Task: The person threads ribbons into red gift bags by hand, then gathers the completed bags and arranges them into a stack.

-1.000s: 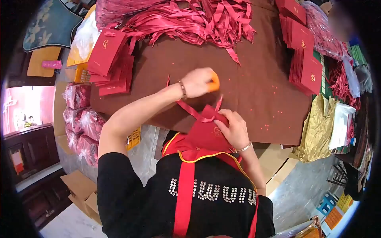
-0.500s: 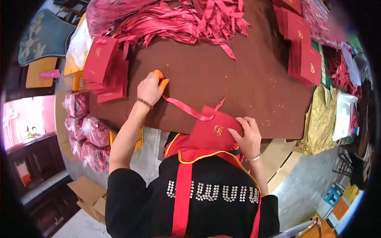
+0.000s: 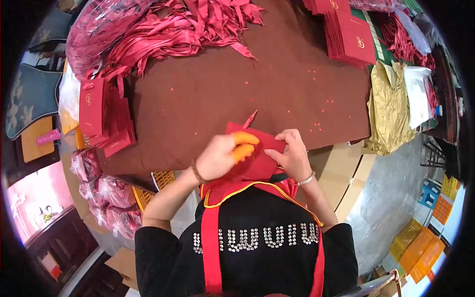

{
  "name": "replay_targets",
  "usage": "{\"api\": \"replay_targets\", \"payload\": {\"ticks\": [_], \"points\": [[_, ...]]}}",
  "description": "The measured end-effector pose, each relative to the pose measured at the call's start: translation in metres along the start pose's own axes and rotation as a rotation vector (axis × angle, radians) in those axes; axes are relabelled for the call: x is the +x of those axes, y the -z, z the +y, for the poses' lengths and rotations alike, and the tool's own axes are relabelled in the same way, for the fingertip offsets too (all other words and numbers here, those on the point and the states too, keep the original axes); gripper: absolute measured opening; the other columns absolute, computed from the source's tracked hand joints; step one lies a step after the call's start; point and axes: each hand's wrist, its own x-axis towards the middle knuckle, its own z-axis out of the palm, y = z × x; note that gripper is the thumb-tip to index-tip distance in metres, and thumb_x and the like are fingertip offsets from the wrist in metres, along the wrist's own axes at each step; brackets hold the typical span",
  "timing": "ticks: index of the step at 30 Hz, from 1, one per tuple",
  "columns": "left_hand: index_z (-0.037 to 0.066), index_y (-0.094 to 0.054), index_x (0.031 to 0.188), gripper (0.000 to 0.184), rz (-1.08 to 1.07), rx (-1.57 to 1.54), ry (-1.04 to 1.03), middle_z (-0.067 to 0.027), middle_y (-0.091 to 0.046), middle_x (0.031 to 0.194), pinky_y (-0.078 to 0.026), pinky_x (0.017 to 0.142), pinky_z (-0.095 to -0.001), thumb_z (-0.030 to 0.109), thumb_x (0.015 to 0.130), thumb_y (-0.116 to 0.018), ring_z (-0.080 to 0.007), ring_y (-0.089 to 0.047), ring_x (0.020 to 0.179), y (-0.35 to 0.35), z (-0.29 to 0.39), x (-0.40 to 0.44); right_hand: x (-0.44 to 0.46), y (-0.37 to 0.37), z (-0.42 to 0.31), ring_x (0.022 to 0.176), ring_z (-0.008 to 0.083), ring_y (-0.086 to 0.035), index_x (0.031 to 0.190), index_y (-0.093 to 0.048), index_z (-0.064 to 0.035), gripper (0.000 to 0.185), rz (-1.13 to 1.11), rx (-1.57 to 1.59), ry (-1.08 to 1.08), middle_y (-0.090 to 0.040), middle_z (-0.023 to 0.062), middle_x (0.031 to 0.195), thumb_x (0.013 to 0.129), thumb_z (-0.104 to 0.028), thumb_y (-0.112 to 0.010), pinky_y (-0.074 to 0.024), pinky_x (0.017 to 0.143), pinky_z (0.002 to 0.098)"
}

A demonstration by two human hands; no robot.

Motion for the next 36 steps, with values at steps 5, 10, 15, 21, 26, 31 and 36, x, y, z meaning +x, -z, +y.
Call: {"api": "replay_targets", "payload": {"ticks": [5,10,15,21,26,31,36], "points": [[0.002,-0.06,0.106,0.022,-0.077,0.187,-0.039,-0.0163,-0.065,0.092,-0.05,0.075,-0.0341,0.007,0.084,-0.058,-0.0283,-0.064,0.084,-0.017,-0.017,0.003,-0.001,0.007,0.012,0.067,0.0176,-0.059,0.096,-0.057,0.0037,0.027,-0.143,0.433,-0.275,-0.049,0.0119,0.103,0.076,-0.009,-0.07,-0.0515,0.056,0.0284],[0.001,-0.062,0.096,0.016,0.231,0.593,-0.31,-0.0153,-0.064,0.086,-0.051,0.07,-0.0349,0.005,0.08,-0.061,-0.0305,-0.063,0.079,-0.025,-0.034,0.006,0.002,0.015,0.018,0.063,0.0108,-0.058,0.097,-0.057,0.0051,0.025,-0.177,-0.017,0.042,-0.047,0.0102,0.103,0.079,-0.008,-0.068,-0.0511,0.055,0.0222],[0.002,-0.065,0.089,0.013,0.326,0.742,-0.363,-0.0122,-0.061,0.082,-0.049,0.066,-0.0366,0.008,0.078,-0.062,-0.0299,-0.061,0.074,-0.038,-0.035,0.011,0.006,0.009,0.022,0.061,0.0107,-0.058,0.096,-0.057,0.006,0.025,-0.218,0.244,-0.094,-0.046,0.0094,0.101,0.079,-0.008,-0.068,-0.0493,0.052,0.0219],[0.001,-0.066,0.083,0.013,0.401,0.918,-0.424,-0.0101,-0.059,0.083,-0.047,0.062,-0.0388,0.01,0.074,-0.063,-0.0295,-0.058,0.067,-0.042,-0.031,0.015,0.009,0.009,0.02,0.057,0.009,-0.057,0.095,-0.057,0.006,0.024,-0.258,0.388,-0.235,-0.046,0.0081,0.101,0.079,-0.008,-0.068,-0.0488,0.05,0.022],[-0.001,-0.066,0.08,0.013,0.431,0.923,-0.421,-0.011,-0.059,0.084,-0.047,0.059,-0.0401,0.008,0.071,-0.062,-0.0306,-0.057,0.065,-0.043,-0.033,0.015,0.012,0.01,0.015,0.057,0.0077,-0.057,0.094,-0.057,0.0056,0.023,-0.298,0.408,-0.303,-0.047,0.0073,0.101,0.079,-0.008,-0.068,-0.0474,0.048,0.0218],[-0.002,-0.064,0.075,0.014,0.391,0.974,-0.453,-0.0134,-0.058,0.083,-0.046,0.059,-0.0406,0.008,0.066,-0.062,-0.0313,-0.056,0.064,-0.042,-0.024,0.013,0.009,0.006,0.016,0.057,0.0052,-0.048,0.09,-0.059,0.0033,0.02,-0.198,0.317,-0.159,-0.049,0.0042,0.098,0.079,-0.01,-0.069,-0.0396,0.051,0.0202],[-0.002,-0.063,0.072,0.013,0.376,0.977,-0.467,-0.0137,-0.057,0.084,-0.046,0.061,-0.0408,0.008,0.065,-0.062,-0.0315,-0.056,0.066,-0.044,-0.024,0.012,0.007,0.004,0.01,0.059,0.0049,-0.042,0.087,-0.06,0.002,0.018,-0.169,0.303,-0.184,-0.051,0.0031,0.095,0.079,-0.011,-0.069,-0.038,0.055,0.0209]]}}
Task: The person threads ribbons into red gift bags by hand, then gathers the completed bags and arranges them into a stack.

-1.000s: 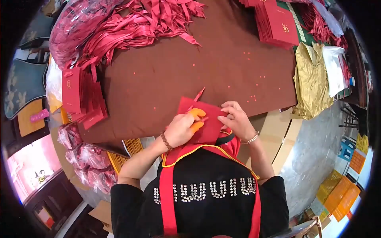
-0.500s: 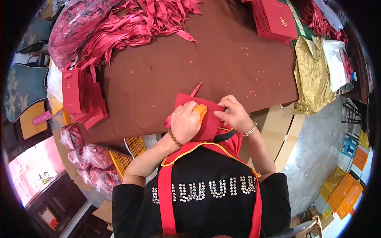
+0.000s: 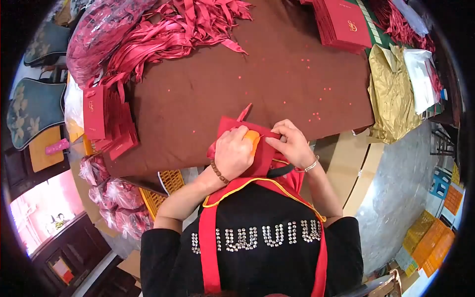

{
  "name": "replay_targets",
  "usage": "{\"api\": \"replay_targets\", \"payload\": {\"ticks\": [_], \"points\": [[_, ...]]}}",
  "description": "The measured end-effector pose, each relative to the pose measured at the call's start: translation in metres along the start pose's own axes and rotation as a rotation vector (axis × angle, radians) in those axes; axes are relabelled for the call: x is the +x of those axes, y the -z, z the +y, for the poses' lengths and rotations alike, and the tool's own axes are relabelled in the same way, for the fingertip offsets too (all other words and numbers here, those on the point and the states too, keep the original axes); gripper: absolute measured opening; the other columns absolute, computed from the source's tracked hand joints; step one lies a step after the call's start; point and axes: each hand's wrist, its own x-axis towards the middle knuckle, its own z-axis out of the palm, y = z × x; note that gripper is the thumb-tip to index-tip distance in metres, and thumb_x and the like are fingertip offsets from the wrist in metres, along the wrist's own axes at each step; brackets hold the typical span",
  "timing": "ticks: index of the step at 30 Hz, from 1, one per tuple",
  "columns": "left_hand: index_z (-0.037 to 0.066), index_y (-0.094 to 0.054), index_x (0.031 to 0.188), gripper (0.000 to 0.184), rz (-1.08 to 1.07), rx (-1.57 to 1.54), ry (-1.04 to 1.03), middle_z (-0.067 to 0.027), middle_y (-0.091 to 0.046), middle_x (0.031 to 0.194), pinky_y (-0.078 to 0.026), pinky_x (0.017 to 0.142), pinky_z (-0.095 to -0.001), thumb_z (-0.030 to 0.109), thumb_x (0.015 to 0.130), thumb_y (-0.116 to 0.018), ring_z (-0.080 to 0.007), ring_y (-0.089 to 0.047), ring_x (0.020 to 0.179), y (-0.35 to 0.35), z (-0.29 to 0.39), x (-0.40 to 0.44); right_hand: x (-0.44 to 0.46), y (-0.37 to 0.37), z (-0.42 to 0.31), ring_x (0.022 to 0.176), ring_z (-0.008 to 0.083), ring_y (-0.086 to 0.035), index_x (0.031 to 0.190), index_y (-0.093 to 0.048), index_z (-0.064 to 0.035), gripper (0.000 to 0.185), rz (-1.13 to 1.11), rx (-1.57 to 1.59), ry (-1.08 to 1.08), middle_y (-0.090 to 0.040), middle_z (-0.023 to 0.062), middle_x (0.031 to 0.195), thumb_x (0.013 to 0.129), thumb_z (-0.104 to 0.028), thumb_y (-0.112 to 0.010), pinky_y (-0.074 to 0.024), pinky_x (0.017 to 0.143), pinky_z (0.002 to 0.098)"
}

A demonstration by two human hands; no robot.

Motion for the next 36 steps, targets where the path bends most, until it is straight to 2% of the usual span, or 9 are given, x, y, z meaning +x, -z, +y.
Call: {"api": "replay_targets", "payload": {"ticks": [8,12,14,16,17,20,31,33,36], "points": [[-0.001,-0.061,0.067,0.011,0.039,0.056,-0.035,-0.0156,-0.057,0.079,-0.047,0.062,-0.0406,0.01,0.064,-0.063,-0.0315,-0.058,0.068,0.0,0.005,0.002,-0.004,-0.002,-0.005,0.062,0.0058,-0.044,0.088,-0.061,0.0014,0.016,-0.015,0.073,-0.024,-0.051,0.0038,0.096,0.079,-0.01,-0.068,-0.039,0.058,0.0217],[0.004,-0.057,0.065,0.009,-0.003,0.072,-0.01,-0.0113,-0.051,0.07,-0.045,0.059,-0.0392,0.011,0.061,-0.062,-0.0272,-0.056,0.063,0.005,0.016,0.006,-0.007,-0.004,-0.001,0.07,0.0077,-0.046,0.09,-0.06,0.0013,0.014,-0.002,0.086,0.116,-0.05,0.0043,0.098,0.08,-0.006,-0.065,-0.0392,0.062,0.0215],[0.006,-0.054,0.062,0.008,0.067,0.108,-0.086,-0.0095,-0.049,0.068,-0.043,0.059,-0.0374,0.012,0.061,-0.06,-0.0248,-0.054,0.062,-0.001,0.016,0.005,-0.006,-0.004,-0.002,0.074,0.0086,-0.047,0.091,-0.06,0.0014,0.013,-0.024,0.109,0.155,-0.05,0.0045,0.098,0.08,-0.005,-0.064,-0.0394,0.063,0.0217],[0.006,-0.054,0.062,0.008,0.072,0.13,-0.076,-0.009,-0.048,0.068,-0.042,0.06,-0.0366,0.012,0.062,-0.059,-0.0241,-0.053,0.062,-0.005,0.016,0.003,-0.006,0.0,-0.005,0.078,0.0103,-0.048,0.091,-0.06,0.0017,0.012,-0.041,0.088,0.174,-0.05,0.005,0.098,0.08,-0.003,-0.063,-0.0398,0.065,0.0225],[0.006,-0.054,0.062,0.007,0.071,0.131,-0.088,-0.0085,-0.048,0.067,-0.041,0.06,-0.0359,0.012,0.062,-0.057,-0.0234,-0.053,0.063,-0.005,0.016,0.001,-0.006,0.0,-0.007,0.083,0.0178,-0.053,0.089,-0.058,0.0018,0.013,-0.048,0.077,0.163,-0.052,0.0082,0.094,0.079,-0.002,-0.064,-0.0438,0.068,0.0262],[0.006,-0.054,0.063,0.007,0.055,0.134,-0.087,-0.008,-0.048,0.068,-0.04,0.061,-0.0353,0.013,0.062,-0.056,-0.0229,-0.052,0.063,0.001,0.016,-0.002,-0.004,-0.002,-0.008,0.084,0.0181,-0.053,0.09,-0.058,0.0027,0.013,-0.042,0.093,0.233,-0.051,0.0089,0.094,0.079,-0.002,-0.064,-0.0442,0.069,0.0264],[0.006,-0.056,0.061,0.009,0.09,0.23,-0.229,-0.0072,-0.048,0.069,-0.038,0.059,-0.0333,0.015,0.063,-0.057,-0.0206,-0.051,0.063,0.012,0.017,-0.002,-0.007,-0.002,-0.008,0.087,0.0157,-0.052,0.089,-0.058,0.0023,0.01,-0.097,0.242,0.149,-0.049,0.0088,0.1,0.08,0.0,-0.062,-0.0435,0.075,0.0252],[0.006,-0.056,0.061,0.009,0.101,0.245,-0.23,-0.0071,-0.048,0.069,-0.037,0.059,-0.0332,0.015,0.064,-0.057,-0.0205,-0.051,0.062,0.008,0.017,-0.003,-0.007,-0.002,-0.005,0.085,0.0105,-0.046,0.087,-0.059,0.0005,0.01,-0.103,0.225,0.14,-0.047,0.0045,0.102,0.077,0.001,-0.06,-0.0375,0.07,0.0216],[0.007,-0.056,0.063,0.009,0.087,0.241,-0.215,-0.0067,-0.049,0.07,-0.037,0.059,-0.0334,0.016,0.065,-0.057,-0.0206,-0.051,0.063,0.011,0.019,-0.003,-0.009,-0.003,-0.014,0.084,0.0107,-0.046,0.087,-0.059,0.0008,0.01,-0.112,0.209,0.169,-0.047,0.0045,0.102,0.077,0.0,-0.061,-0.0375,0.07,0.0214]]}}
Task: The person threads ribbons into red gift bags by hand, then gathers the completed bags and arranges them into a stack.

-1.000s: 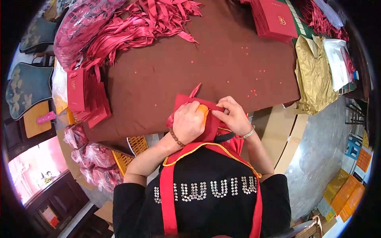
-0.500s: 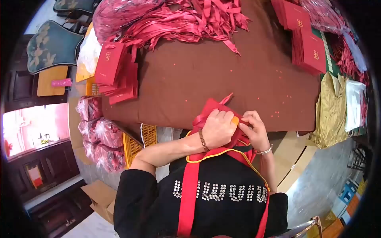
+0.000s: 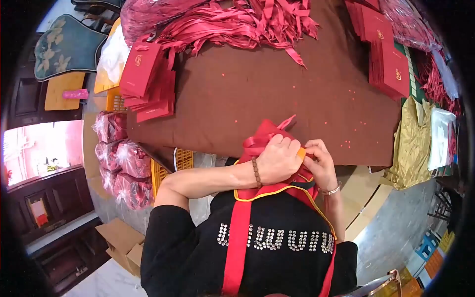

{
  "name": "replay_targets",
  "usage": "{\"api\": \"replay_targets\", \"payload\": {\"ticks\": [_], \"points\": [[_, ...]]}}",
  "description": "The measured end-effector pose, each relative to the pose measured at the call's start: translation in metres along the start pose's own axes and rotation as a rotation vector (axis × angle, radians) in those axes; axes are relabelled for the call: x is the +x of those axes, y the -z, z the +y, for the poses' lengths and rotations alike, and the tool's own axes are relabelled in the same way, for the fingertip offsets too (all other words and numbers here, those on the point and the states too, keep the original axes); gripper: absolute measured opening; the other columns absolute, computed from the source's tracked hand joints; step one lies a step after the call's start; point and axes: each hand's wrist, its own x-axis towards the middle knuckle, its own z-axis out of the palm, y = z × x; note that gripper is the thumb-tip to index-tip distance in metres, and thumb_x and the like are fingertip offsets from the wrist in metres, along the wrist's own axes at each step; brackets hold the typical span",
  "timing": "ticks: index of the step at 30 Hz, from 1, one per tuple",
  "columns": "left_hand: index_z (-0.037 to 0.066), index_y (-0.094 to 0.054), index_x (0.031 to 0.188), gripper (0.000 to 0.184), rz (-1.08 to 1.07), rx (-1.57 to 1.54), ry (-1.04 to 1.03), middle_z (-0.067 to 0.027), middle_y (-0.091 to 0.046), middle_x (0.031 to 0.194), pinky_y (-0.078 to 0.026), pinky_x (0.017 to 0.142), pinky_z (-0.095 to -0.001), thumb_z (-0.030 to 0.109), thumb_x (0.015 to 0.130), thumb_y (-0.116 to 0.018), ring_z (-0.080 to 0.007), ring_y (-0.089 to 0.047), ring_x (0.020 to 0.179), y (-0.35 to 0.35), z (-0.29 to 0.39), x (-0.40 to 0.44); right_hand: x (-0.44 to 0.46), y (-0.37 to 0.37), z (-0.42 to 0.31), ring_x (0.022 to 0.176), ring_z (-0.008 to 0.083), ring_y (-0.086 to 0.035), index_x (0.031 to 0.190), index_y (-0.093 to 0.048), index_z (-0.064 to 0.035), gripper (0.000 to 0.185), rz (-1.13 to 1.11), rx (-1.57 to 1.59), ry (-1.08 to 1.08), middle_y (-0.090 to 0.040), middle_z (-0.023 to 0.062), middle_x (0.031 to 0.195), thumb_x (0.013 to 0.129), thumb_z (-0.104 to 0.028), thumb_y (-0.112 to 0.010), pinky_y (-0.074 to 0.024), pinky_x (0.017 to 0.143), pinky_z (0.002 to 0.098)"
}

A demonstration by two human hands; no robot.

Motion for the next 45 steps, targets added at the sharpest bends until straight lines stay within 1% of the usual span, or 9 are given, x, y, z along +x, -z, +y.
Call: {"api": "replay_targets", "payload": {"ticks": [4,8,16,18,21,24,29,36,45], "points": [[0.007,-0.057,0.069,0.008,0.004,-0.134,0.029,-0.0051,-0.049,0.072,-0.036,0.064,-0.0344,0.015,0.067,-0.056,-0.0206,-0.052,0.071,0.004,-0.011,-0.001,-0.004,-0.003,-0.012,0.086,0.012,-0.047,0.088,-0.059,0.0015,0.011,0.054,-0.018,-0.054,-0.049,0.0059,0.102,0.078,-0.002,-0.063,-0.0393,0.07,0.0226],[0.011,-0.063,0.084,0.02,-0.022,-0.202,0.12,-0.0013,-0.057,0.093,-0.034,0.077,-0.0361,0.02,0.068,-0.07,-0.019,-0.052,0.088,0.018,-0.028,0.008,-0.001,-0.005,-0.013,0.082,0.0131,-0.052,0.091,-0.06,0.0016,0.015,0.046,-0.123,0.04,-0.052,0.008,0.102,0.079,-0.004,-0.066,-0.0429,0.065,0.0235],[0.012,-0.064,0.088,0.022,-0.439,-0.428,0.188,-0.0005,-0.059,0.081,-0.031,0.076,-0.0338,0.027,0.073,-0.07,-0.0189,-0.052,0.082,0.037,-0.05,0.022,-0.004,-0.01,-0.023,0.073,0.0136,-0.058,0.098,-0.059,0.0005,0.023,-0.015,-0.232,0.04,-0.052,0.0105,0.108,0.077,-0.008,-0.066,-0.0476,0.055,0.0248],[0.01,-0.065,0.087,0.02,-0.424,-0.463,0.158,-0.0069,-0.061,0.077,-0.036,0.072,-0.036,0.028,0.078,-0.066,-0.0243,-0.056,0.076,0.037,-0.053,0.025,-0.004,-0.012,-0.027,0.07,0.0222,-0.06,0.091,-0.06,-0.0038,0.023,0.047,-0.362,0.098,-0.057,0.0086,0.098,0.077,-0.02,-0.067,-0.0475,0.06,0.0325],[0.003,-0.066,0.09,0.023,-0.466,-0.741,0.347,-0.0201,-0.061,0.073,-0.047,0.061,-0.0405,0.024,0.084,-0.057,-0.0358,-0.06,0.065,0.029,-0.061,0.029,-0.003,-0.018,-0.037,0.067,0.0171,-0.059,0.086,-0.062,-0.0008,0.024,0.119,-0.481,0.079,-0.06,0.009,0.094,0.074,-0.019,-0.073,-0.0474,0.053,0.0267],[0.005,-0.067,0.092,0.024,-0.699,-0.642,0.3,-0.0188,-0.062,0.075,-0.047,0.065,-0.041,0.023,0.084,-0.053,-0.0342,-0.061,0.07,0.03,-0.065,0.039,0.0,-0.03,-0.031,0.066,0.0191,-0.06,0.079,-0.062,-0.0013,0.028,0.238,-0.546,0.134,-0.062,0.0073,0.087,0.071,-0.024,-0.076,-0.0476,0.054,0.0285],[0.009,-0.069,0.09,0.028,-0.781,-0.567,0.28,-0.0165,-0.065,0.081,-0.047,0.07,-0.0412,0.029,0.081,-0.052,-0.0331,-0.062,0.078,0.036,-0.062,0.046,-0.001,-0.036,-0.032,0.067,0.0224,-0.061,0.078,-0.062,-0.0012,0.023,0.265,-0.575,0.24,-0.062,0.0094,0.087,0.071,-0.019,-0.075,-0.0483,0.056,0.0303],[0.007,-0.068,0.091,0.025,-0.815,-0.67,0.252,-0.0165,-0.065,0.077,-0.047,0.068,-0.0408,0.023,0.081,-0.051,-0.0332,-0.062,0.074,0.044,-0.065,0.034,-0.004,-0.043,-0.011,0.069,0.0259,-0.062,0.083,-0.062,-0.0055,0.015,0.233,-0.534,0.393,-0.058,0.009,0.095,0.073,-0.011,-0.072,-0.0519,0.057,0.0338],[0.004,-0.061,0.074,0.017,-0.579,-0.632,0.316,-0.0193,-0.058,0.065,-0.043,0.059,-0.0451,0.02,0.077,-0.054,-0.0373,-0.058,0.064,0.033,-0.054,0.015,0.002,-0.043,-0.012,0.071,0.0245,-0.062,0.082,-0.063,-0.004,0.013,0.135,-0.393,0.334,-0.06,0.0102,0.09,0.074,-0.009,-0.071,-0.0516,0.059,0.0326]]}}
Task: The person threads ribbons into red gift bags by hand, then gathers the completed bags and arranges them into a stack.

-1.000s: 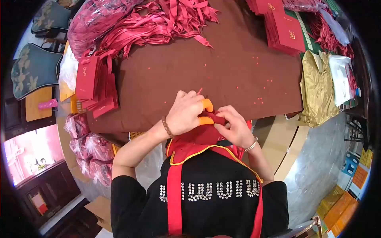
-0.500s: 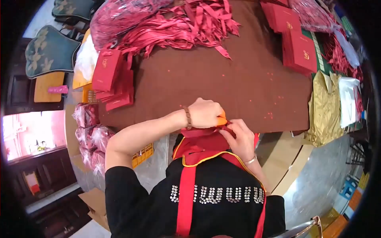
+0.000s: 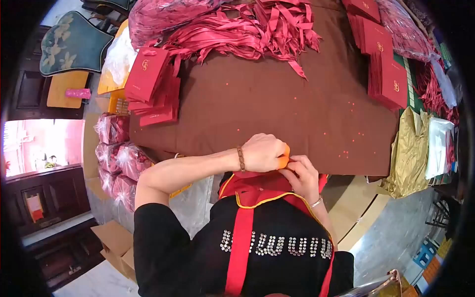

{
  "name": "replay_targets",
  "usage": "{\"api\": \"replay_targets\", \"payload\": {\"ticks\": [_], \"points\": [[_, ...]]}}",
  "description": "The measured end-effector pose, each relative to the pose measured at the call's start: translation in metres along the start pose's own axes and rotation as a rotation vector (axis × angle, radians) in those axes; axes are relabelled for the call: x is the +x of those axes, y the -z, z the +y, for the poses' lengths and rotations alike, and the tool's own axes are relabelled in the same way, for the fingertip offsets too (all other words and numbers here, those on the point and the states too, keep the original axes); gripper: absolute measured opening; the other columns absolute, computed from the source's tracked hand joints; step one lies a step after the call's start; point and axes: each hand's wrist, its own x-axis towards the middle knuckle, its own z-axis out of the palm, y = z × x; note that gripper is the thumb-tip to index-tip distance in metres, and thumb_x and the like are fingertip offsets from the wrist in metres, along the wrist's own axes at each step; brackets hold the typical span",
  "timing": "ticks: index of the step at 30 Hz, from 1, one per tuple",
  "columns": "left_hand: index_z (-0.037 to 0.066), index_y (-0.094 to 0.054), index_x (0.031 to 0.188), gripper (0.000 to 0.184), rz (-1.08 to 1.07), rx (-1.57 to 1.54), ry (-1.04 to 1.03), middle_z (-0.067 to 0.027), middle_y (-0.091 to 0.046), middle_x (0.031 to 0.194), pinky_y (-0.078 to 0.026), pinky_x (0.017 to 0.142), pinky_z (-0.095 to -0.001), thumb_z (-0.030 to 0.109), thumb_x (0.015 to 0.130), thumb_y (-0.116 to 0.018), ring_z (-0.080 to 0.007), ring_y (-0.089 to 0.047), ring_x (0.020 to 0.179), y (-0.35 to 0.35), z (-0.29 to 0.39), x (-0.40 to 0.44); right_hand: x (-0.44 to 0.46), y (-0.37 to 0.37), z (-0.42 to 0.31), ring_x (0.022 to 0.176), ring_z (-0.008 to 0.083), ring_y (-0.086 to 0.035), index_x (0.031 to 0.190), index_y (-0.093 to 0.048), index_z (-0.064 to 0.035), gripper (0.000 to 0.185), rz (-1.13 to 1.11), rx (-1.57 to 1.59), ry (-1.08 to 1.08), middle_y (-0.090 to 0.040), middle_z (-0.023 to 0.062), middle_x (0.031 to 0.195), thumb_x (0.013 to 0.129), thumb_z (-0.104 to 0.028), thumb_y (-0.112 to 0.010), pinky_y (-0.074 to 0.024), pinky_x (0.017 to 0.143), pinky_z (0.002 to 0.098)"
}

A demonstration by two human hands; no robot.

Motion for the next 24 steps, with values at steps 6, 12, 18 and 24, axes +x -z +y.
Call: {"api": "replay_targets", "payload": {"ticks": [6,12,18,24], "points": [[0.004,-0.062,0.076,0.017,0.178,-0.004,0.013,-0.0197,-0.06,0.071,-0.045,0.061,-0.0457,0.019,0.076,-0.054,-0.0369,-0.059,0.068,-0.018,-0.006,0.001,0.007,0.005,-0.001,0.073,0.0241,-0.062,0.083,-0.063,-0.0013,0.014,-0.028,0.076,-0.078,-0.06,0.0102,0.088,0.074,-0.008,-0.072,-0.0501,0.064,0.0311],[0.006,-0.062,0.071,0.013,0.153,0.071,0.046,-0.0112,-0.059,0.067,-0.037,0.071,-0.0406,0.017,0.075,-0.055,-0.0277,-0.057,0.07,-0.012,0.003,-0.001,0.009,0.011,0.001,0.074,0.0243,-0.06,0.083,-0.062,0.0,0.013,-0.112,0.139,-0.14,-0.06,0.0107,0.087,0.076,-0.007,-0.069,-0.0484,0.064,0.0313],[0.009,-0.061,0.069,0.014,-0.033,0.226,-0.115,-0.0091,-0.059,0.067,-0.034,0.073,-0.0383,0.02,0.076,-0.055,-0.025,-0.056,0.07,0.005,-0.006,0.011,0.018,0.018,0.0,0.075,0.0271,-0.058,0.087,-0.062,0.0004,0.013,-0.229,0.154,-0.165,-0.058,0.0119,0.085,0.078,-0.009,-0.066,-0.0475,0.067,0.0328],[0.008,-0.061,0.071,0.016,-0.084,0.149,-0.088,-0.0104,-0.059,0.069,-0.035,0.073,-0.0388,0.021,0.078,-0.054,-0.0269,-0.057,0.072,-0.002,-0.014,0.018,0.021,0.026,0.011,0.076,0.0267,-0.058,0.089,-0.062,0.0002,0.014,-0.346,0.255,-0.147,-0.057,0.0116,0.084,0.079,-0.009,-0.065,-0.0462,0.067,0.0333]]}}
